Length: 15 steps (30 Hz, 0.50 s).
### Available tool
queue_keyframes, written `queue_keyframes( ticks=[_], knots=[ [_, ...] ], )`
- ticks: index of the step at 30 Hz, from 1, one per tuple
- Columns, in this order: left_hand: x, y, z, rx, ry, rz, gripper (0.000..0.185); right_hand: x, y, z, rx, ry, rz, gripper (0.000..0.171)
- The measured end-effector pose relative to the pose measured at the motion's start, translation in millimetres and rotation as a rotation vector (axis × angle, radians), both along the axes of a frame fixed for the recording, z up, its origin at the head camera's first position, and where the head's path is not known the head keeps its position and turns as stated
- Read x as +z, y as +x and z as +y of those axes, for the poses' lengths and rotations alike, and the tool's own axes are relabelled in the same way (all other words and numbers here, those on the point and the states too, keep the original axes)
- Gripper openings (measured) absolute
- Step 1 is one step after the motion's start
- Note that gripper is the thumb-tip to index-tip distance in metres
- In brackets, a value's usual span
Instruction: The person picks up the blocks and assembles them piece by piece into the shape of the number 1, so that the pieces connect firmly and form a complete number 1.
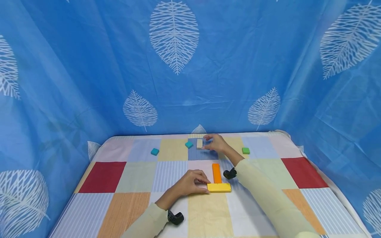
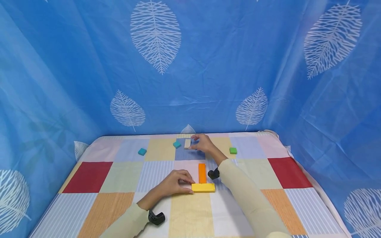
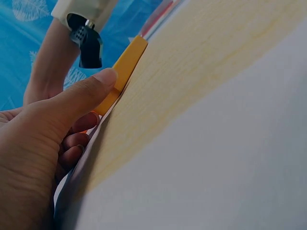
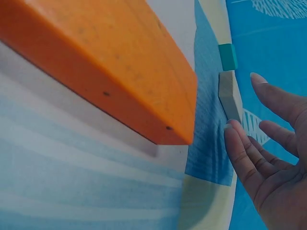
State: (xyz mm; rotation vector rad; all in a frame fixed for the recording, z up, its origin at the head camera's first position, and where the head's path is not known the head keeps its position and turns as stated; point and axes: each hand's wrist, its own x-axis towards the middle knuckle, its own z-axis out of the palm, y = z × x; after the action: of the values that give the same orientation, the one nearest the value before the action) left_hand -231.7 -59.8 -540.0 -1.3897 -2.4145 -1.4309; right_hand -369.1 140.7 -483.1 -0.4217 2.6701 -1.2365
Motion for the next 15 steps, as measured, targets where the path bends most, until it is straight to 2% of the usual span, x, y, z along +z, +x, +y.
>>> queue_keyframes(
  ticks=[4,5,15],
  knots=[
    [1.3,0.9,0,0.005,-0.015,-0.025,0.028,-3.1,-4.6,-3,-0.005,0.027,0.002,0.067],
    [-2.8,-1.3,0,0.008,-0.016,-0.028,0.028,-3.2,-5.4,-4,-0.006,0.034,0.002,0.069],
    [-4.0,-3.3,-2,0.002,-0.032,-0.008,0.029,-1.4,-12.5,-14,0.038,0.090,-0.022,0.077]
  ],
)
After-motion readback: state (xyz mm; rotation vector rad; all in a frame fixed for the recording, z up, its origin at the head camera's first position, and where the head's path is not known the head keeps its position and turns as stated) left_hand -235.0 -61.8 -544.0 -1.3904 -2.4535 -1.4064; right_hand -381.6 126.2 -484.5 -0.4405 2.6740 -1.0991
